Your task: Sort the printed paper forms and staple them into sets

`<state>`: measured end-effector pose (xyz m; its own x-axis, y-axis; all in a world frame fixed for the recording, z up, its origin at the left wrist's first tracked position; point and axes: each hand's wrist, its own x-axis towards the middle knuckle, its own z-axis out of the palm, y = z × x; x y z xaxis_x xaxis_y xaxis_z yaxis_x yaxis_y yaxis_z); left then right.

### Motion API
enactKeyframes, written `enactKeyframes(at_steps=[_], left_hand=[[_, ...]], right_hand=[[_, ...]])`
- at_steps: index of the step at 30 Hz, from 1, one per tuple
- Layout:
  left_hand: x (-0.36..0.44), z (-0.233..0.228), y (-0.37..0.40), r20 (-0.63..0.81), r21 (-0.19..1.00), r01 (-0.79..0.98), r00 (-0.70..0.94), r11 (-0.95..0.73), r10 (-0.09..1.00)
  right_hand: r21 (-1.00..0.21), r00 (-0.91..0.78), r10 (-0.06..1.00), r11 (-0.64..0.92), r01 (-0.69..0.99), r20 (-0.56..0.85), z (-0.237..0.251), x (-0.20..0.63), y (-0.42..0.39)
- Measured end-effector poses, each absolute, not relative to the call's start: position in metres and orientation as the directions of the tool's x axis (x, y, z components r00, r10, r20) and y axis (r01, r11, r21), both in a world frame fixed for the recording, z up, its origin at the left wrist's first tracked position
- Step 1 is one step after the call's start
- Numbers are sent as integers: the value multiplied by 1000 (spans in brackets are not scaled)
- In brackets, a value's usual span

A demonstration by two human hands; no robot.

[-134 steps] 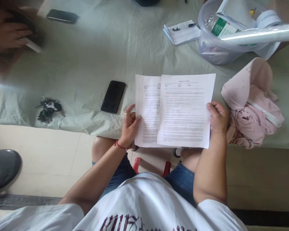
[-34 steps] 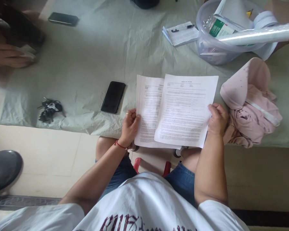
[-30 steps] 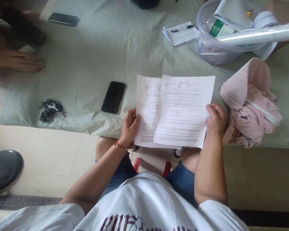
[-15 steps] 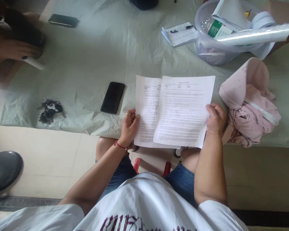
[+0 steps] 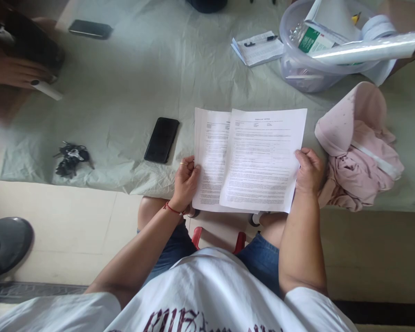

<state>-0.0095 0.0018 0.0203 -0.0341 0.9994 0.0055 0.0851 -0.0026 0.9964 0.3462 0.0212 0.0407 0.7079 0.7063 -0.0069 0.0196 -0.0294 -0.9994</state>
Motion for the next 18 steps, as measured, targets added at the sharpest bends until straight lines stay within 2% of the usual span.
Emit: enactKeyframes(at_steps=[18], left_hand=[[-10,18,2,-7,997,80,-38,10,999]], right_hand=[[-1000,697,717,0,-16,-12,44,342,20]])
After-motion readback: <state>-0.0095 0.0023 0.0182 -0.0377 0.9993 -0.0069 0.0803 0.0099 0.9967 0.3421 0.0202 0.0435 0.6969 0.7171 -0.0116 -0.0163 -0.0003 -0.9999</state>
